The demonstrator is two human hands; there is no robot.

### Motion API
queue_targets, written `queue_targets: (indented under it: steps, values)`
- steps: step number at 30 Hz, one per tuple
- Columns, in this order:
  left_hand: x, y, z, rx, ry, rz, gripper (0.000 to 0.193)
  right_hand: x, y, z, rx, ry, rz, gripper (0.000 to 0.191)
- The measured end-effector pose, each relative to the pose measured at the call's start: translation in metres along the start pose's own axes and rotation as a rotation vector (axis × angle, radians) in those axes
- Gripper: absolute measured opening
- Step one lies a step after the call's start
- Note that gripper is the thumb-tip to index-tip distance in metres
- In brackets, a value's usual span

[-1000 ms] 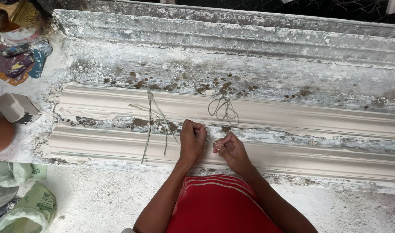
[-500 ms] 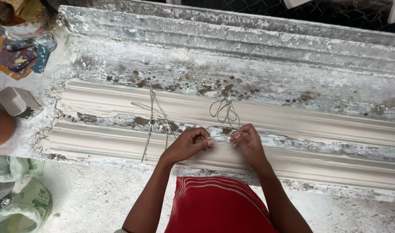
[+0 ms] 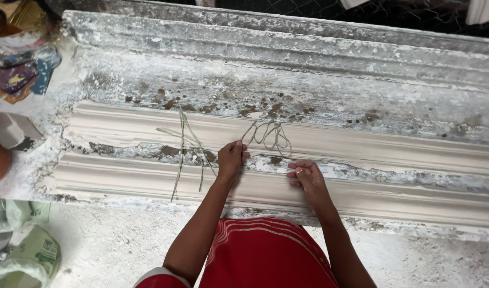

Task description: The person stands at a workbench and ties thin flat strips into small loops, one at a time, pinching and threading each strip with both hands and placing each finished loop on the bench beside the others. The finished loops accumulate in a row on the work surface.

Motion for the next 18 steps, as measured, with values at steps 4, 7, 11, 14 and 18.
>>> queue_targets:
  steps: [4, 7, 11, 14, 18]
  values:
    - [0.016, 0.017, 0.000, -0.194, -0.070, -0.018, 0.033, 0.004, -0.003, -0.007, 0.030, -0.044, 0.011, 0.021]
    - [0.029, 0.037, -0.031, -0.860, -0.600, -0.104, 0.030, 0.004, -0.012, -0.010, 0.064, -0.057, 0.059, 0.021]
    - [0.041, 0.059, -0.035, -1.240, -0.542, -0.136, 0.031, -0.002, -0.031, -0.015, 0.128, -0.080, 0.134, 0.022]
    - [0.048, 0.061, -0.027, -1.291, -0.488, -0.120, 0.035, -0.006, -0.046, -0.017, 0.188, -0.119, 0.176, 0.022]
    - [0.050, 0.064, -0.021, -1.264, -0.547, -0.170, 0.030, -0.005, -0.060, -0.018, 0.257, -0.117, 0.224, 0.021]
Point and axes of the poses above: each hand's wrist, its own x-axis away from the middle knuckle, its own y-axis out of the back of the hand, z = x × y, the point moved 5 cm from there along -x, towards the middle knuckle, and after that the axes turned 11 degrees about -y, right-handed, at the moved point
